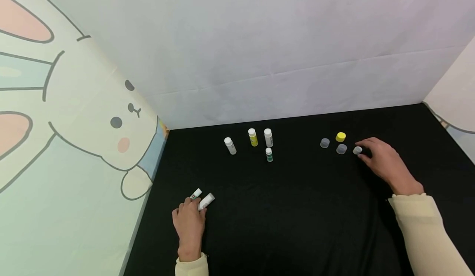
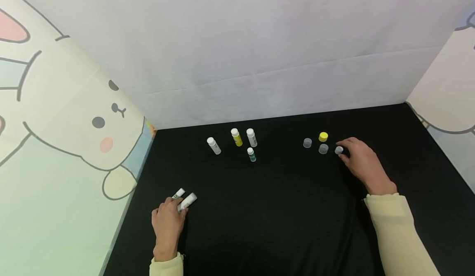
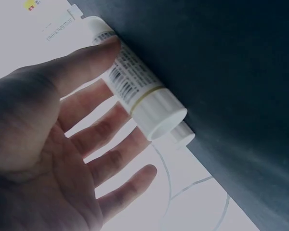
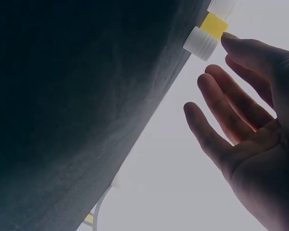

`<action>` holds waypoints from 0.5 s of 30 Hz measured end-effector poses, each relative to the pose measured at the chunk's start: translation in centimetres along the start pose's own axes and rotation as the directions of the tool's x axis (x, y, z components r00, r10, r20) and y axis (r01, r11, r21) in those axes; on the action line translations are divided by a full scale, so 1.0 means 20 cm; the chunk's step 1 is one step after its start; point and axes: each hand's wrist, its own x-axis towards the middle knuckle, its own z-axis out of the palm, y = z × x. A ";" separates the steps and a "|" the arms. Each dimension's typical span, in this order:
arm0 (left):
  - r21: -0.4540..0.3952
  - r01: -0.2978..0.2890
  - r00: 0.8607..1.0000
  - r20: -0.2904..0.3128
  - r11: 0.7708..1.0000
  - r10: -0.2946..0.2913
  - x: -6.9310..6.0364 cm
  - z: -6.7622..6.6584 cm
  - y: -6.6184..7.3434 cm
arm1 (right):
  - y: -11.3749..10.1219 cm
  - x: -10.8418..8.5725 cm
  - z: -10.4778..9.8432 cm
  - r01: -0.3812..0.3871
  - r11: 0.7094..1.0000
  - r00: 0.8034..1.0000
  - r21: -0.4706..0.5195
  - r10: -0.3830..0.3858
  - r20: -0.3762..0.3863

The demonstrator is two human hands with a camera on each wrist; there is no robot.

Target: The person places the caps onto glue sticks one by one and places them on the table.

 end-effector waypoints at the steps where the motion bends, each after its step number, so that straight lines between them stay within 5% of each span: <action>1: -0.002 -0.001 1.000 0.001 1.000 0.001 0.00 0.00 0.00 | 0.00 0.00 0.00 -0.002 1.000 1.000 -0.002 0.002 0.010; 15: -0.076 -0.024 0.999 -0.025 0.997 0.022 0.07 -0.03 0.13 | 0.01 0.04 -0.01 -0.044 0.999 0.989 -0.002 0.044 0.141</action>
